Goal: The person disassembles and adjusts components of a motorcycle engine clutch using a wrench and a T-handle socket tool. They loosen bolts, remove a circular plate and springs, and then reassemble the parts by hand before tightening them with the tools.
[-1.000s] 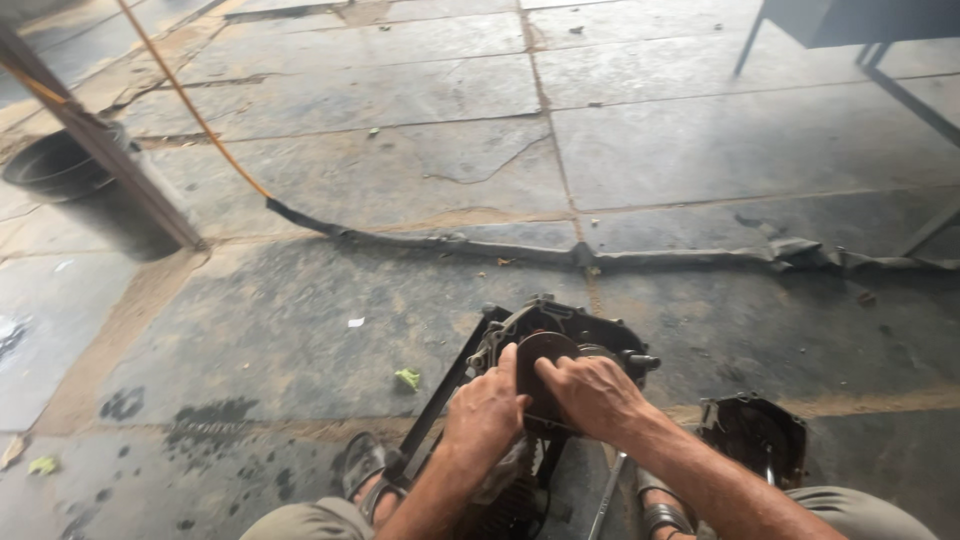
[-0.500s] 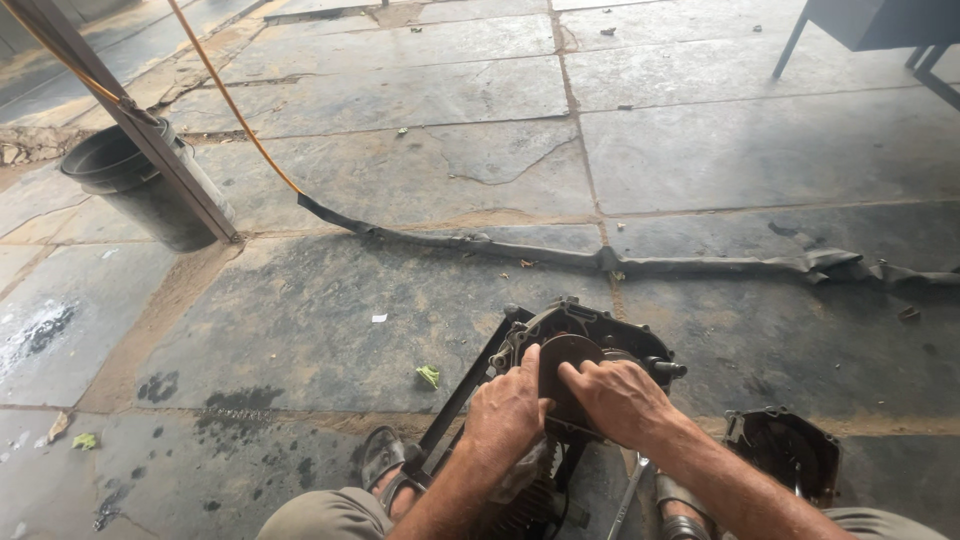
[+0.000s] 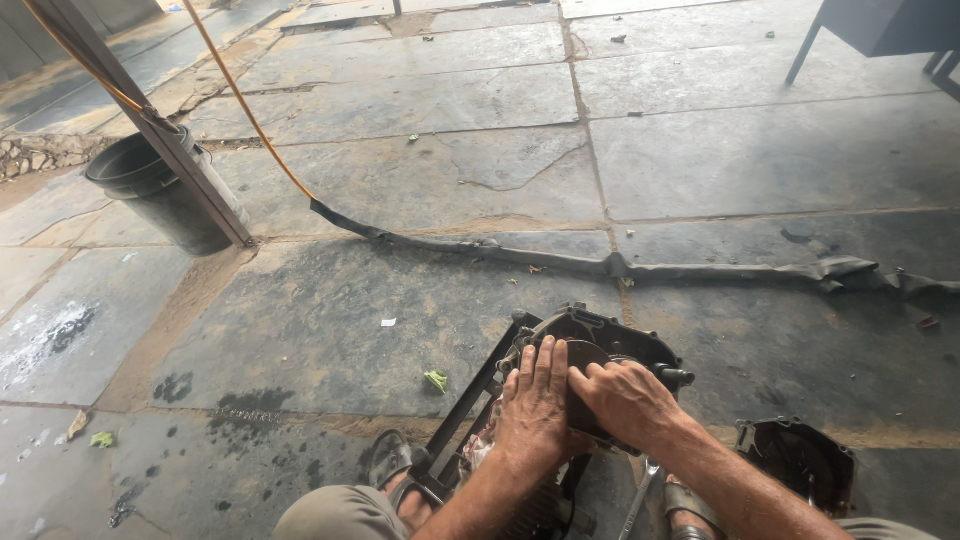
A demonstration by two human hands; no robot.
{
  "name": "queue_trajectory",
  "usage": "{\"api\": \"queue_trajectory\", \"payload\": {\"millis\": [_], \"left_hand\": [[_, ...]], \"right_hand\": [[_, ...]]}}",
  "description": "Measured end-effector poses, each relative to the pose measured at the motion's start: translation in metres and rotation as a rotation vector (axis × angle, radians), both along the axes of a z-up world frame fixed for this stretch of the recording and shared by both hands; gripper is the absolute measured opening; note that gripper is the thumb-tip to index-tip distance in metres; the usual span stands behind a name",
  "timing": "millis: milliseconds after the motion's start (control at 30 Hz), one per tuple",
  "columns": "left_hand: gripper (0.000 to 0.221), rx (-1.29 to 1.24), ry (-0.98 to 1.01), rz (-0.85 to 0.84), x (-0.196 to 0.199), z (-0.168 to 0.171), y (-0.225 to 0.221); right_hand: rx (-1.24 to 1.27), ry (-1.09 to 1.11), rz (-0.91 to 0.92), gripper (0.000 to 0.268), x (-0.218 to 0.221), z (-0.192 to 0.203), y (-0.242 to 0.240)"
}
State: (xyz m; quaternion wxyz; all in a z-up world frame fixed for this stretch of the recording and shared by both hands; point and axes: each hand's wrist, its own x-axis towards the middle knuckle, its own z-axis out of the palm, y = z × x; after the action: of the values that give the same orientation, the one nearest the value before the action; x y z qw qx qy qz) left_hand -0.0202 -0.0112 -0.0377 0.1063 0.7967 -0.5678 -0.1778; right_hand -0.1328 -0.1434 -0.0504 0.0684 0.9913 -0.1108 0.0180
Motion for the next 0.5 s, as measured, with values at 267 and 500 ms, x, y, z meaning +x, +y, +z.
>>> {"api": "queue_trajectory", "payload": {"millis": [267, 500], "left_hand": [[0.148, -0.184, -0.009, 0.006, 0.0, -0.015, -0.002], [0.147, -0.32, -0.043, -0.011, 0.0, -0.019, -0.001]], "right_hand": [[0.025, -0.034, 0.006, 0.025, -0.001, 0.004, 0.0], [0.038, -0.092, 0.007, 0.02, -0.002, 0.002, 0.001]]}}
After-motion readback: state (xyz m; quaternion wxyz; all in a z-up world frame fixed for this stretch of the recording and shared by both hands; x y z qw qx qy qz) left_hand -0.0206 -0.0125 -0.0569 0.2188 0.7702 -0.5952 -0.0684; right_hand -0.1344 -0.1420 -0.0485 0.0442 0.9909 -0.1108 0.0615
